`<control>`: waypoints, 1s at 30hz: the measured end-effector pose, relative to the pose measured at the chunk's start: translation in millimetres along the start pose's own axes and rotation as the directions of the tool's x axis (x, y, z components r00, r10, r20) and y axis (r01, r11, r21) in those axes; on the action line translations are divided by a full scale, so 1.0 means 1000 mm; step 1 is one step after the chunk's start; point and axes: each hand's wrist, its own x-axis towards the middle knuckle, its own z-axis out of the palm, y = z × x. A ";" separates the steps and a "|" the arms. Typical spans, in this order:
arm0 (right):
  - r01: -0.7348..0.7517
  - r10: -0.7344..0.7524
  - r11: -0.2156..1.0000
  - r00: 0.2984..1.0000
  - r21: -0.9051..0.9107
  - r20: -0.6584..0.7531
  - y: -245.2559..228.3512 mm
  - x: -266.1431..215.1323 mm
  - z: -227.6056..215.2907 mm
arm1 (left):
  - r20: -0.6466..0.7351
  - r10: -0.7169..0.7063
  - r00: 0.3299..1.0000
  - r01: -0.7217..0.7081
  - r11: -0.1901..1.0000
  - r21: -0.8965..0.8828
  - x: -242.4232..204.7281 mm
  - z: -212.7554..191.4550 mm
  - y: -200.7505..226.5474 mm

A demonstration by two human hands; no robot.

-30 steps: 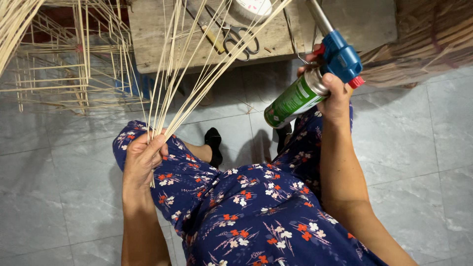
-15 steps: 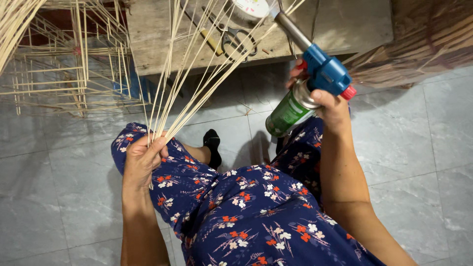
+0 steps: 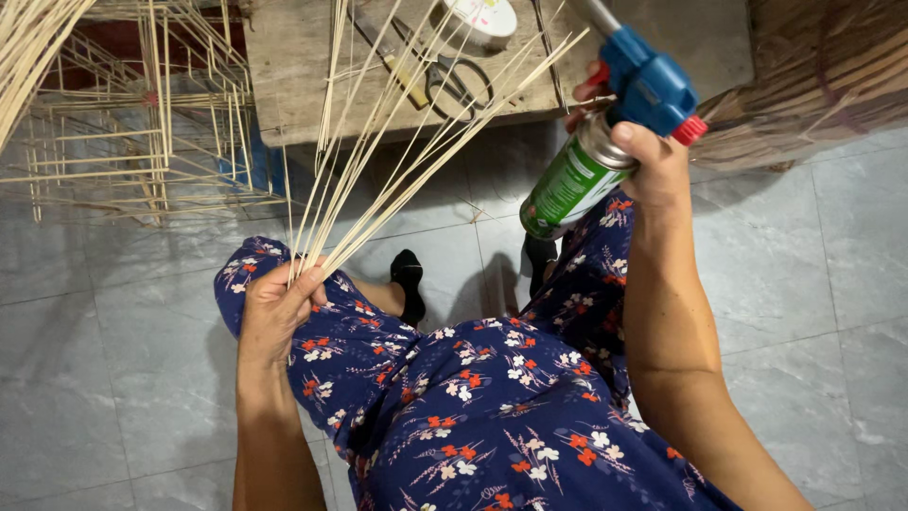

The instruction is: The person sits on the floor and uses a handheld blowtorch to heat thin bamboo sticks. They ignite the torch, apply the flame to the sticks, and then extinguish it.

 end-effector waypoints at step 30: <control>-0.052 0.052 0.998 0.999 0.024 -0.013 0.007 0.007 0.001 | -0.005 0.012 1.000 -0.011 0.999 0.038 0.002 -0.003 -0.001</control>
